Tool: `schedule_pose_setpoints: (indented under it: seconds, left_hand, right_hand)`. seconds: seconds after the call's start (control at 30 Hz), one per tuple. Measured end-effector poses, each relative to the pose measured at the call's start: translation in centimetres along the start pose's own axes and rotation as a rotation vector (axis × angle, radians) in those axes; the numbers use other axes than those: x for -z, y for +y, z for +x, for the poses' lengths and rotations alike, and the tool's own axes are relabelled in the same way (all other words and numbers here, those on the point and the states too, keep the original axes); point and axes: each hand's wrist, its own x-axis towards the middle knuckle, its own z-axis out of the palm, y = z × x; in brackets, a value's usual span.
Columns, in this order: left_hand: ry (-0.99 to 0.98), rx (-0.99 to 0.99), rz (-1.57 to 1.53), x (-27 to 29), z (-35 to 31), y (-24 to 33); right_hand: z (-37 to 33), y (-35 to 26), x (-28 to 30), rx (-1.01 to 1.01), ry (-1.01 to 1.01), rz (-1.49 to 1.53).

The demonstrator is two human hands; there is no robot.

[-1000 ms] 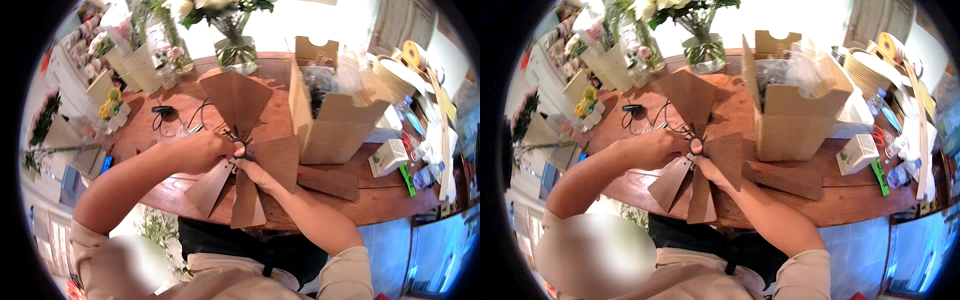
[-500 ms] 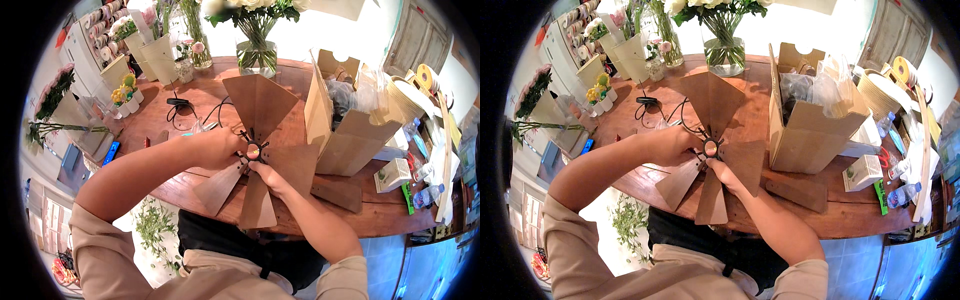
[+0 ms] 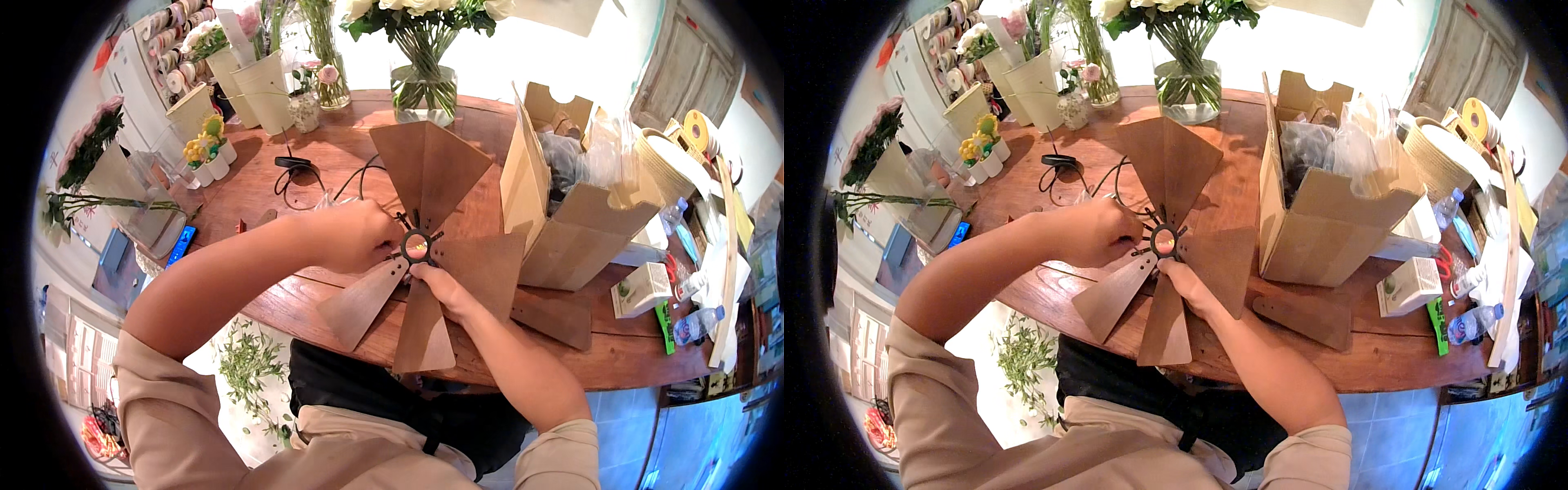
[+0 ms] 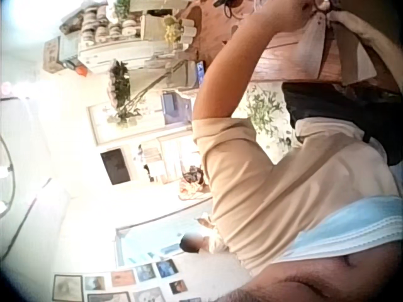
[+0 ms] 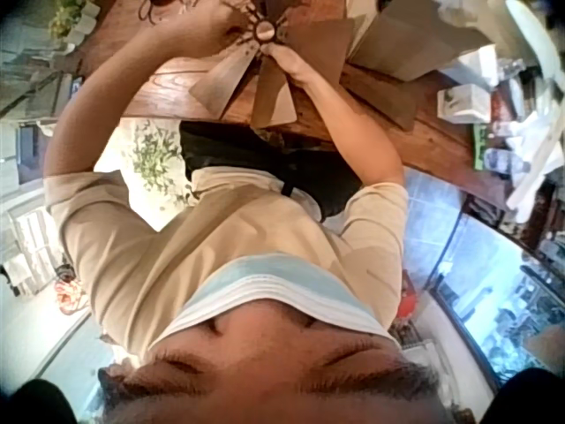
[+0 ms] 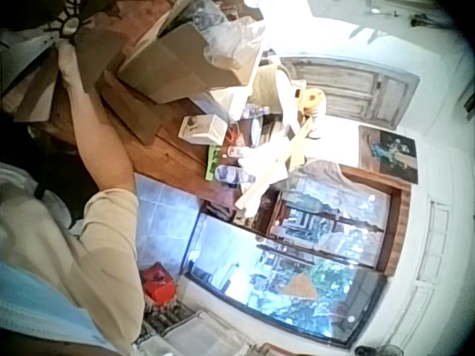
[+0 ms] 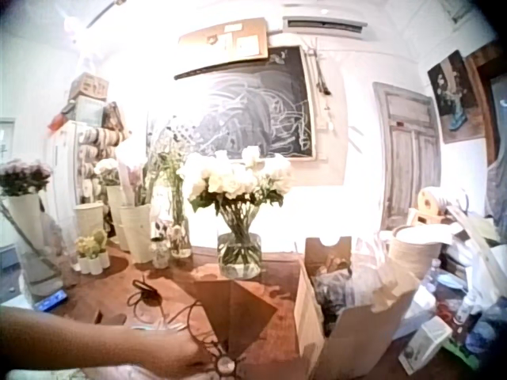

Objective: The person assembles a cardboard fan by attaching triangular blades to a central hub. They use a screwdriver to tighten screws into the hub, securing each blade one by one. The process involves aligning the blades and ensuring they are firmly attached to the central structure.

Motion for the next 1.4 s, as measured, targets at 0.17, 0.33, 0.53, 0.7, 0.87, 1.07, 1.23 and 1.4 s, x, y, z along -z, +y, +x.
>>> schedule_pose_setpoints:
  seconds: [0.17, 0.33, 0.53, 0.7, 0.87, 1.07, 1.23, 1.4]
  left_hand:
    - [0.008, 0.098, -0.055, -0.2, -0.9, 0.3]
    - [-0.01, 0.103, -0.042, -0.6, -1.0, 0.2]
    - [0.0, 0.093, -0.041, -1.3, -0.7, 0.0]
    - [0.031, 0.119, -0.071, -1.5, -0.3, 0.5]
    - [0.023, -0.155, -0.068, -2.1, -0.7, -1.0]
    - [-0.007, 0.211, -0.177, -1.2, -0.1, 1.5]
    - [-0.108, 0.247, 0.057, -1.4, 0.3, 1.2]
    - [-0.002, -0.12, 0.004, -1.6, -0.3, 0.0]
  right_hand:
    - [0.4, 0.8, 0.4, 0.049, -0.011, 0.012]
    - [0.0, 0.5, 0.2, 0.053, -0.045, -0.023]
    - [-0.2, -0.2, -0.1, -0.013, -0.034, 0.037]
    - [0.5, 1.2, 0.4, 0.113, -0.039, 0.029]
    - [-0.1, 0.4, -0.1, 0.138, -0.033, -0.036]
    - [0.1, 0.1, -0.1, 0.054, 0.05, 0.033]
    - [1.0, 1.6, 0.8, 0.149, -0.022, 0.023]
    - [-0.5, -0.4, -0.6, 0.128, -0.034, 0.053]
